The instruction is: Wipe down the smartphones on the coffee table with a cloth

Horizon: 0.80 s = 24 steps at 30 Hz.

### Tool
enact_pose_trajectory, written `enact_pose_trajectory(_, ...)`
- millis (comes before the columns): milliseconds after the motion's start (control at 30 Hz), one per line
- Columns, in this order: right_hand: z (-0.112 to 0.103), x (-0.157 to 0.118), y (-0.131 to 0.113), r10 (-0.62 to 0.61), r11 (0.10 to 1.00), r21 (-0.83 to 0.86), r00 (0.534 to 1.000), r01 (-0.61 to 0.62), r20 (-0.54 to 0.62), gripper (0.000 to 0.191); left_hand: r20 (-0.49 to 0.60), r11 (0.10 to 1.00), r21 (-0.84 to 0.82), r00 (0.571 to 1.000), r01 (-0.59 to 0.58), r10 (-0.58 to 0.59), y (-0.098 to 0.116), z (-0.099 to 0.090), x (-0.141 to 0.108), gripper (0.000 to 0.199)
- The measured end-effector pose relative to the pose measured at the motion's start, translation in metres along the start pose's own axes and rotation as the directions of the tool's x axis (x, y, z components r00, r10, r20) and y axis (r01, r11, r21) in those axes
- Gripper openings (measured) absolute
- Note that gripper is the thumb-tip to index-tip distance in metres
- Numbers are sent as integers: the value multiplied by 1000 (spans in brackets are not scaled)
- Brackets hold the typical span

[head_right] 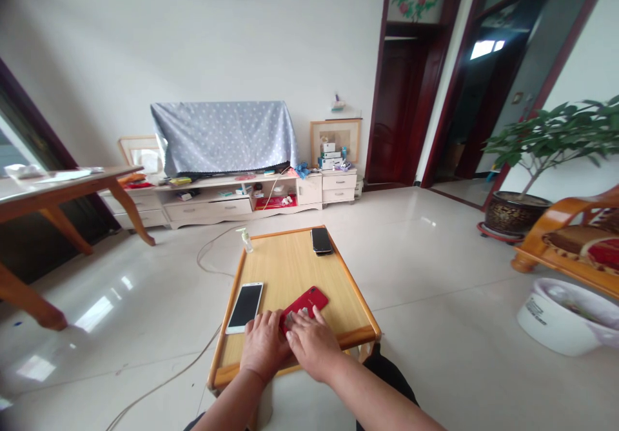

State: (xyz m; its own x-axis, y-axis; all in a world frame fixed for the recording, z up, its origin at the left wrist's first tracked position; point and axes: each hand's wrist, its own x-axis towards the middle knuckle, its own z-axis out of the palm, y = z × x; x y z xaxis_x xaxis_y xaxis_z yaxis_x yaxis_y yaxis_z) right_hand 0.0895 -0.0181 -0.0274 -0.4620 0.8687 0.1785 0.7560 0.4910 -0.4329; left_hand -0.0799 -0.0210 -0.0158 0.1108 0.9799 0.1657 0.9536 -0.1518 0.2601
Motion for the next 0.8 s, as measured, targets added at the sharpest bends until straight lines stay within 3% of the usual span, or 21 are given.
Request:
enact_pose_trajectory(67, -8, 4, 13, 155, 987, -39, 987, -157, -45, 53, 0, 1000, 8, 1000, -2, 2, 2, -2, 0, 43)
enact_pose_trajectory(133, -15, 7, 26, 321, 941, -71, 940, -330, -111, 55, 8, 1000, 18, 1000, -6, 5, 4, -4, 0, 46)
enact_pose_trajectory(200, -15, 4, 28, 364, 922, -86, 921, -377, -137, 56, 20, 1000, 25, 1000, -2, 2, 5, -5, 1, 46)
enact_pose_trajectory(300, -6, -10, 16, 174, 981, -71, 982, -180, -76, 55, 34, 1000, 29, 999, 4, -5, 7, -7, 2, 46)
enact_pose_trajectory(367, -1, -17, 8, 55, 998, -38, 998, -56, -42, 52, 49, 999, 31, 999, 7, -9, 8, -8, 2, 45)
enact_pose_trajectory(433, -3, -17, 9, 74, 996, -35, 996, -76, -49, 51, 55, 999, 34, 998, 14, -16, 9, -9, 2, 46)
enact_pose_trajectory(567, -11, -5, 17, 289, 951, -83, 950, -299, -116, 52, 51, 999, 30, 999, 17, -19, 11, -10, 2, 47)
enact_pose_trajectory(633, -9, -3, 13, 246, 965, -72, 964, -254, -101, 52, 45, 1000, 24, 999, 10, -11, 9, -8, 3, 47)
enact_pose_trajectory(733, -3, -5, 5, 36, 999, -15, 999, -37, -40, 50, 39, 1000, 17, 999, -4, 4, 6, -4, 4, 44)
enact_pose_trajectory(800, -3, -3, 7, 17, 1000, -3, 999, -17, -29, 49, 34, 1000, 14, 999, -10, 9, 5, -3, 4, 42)
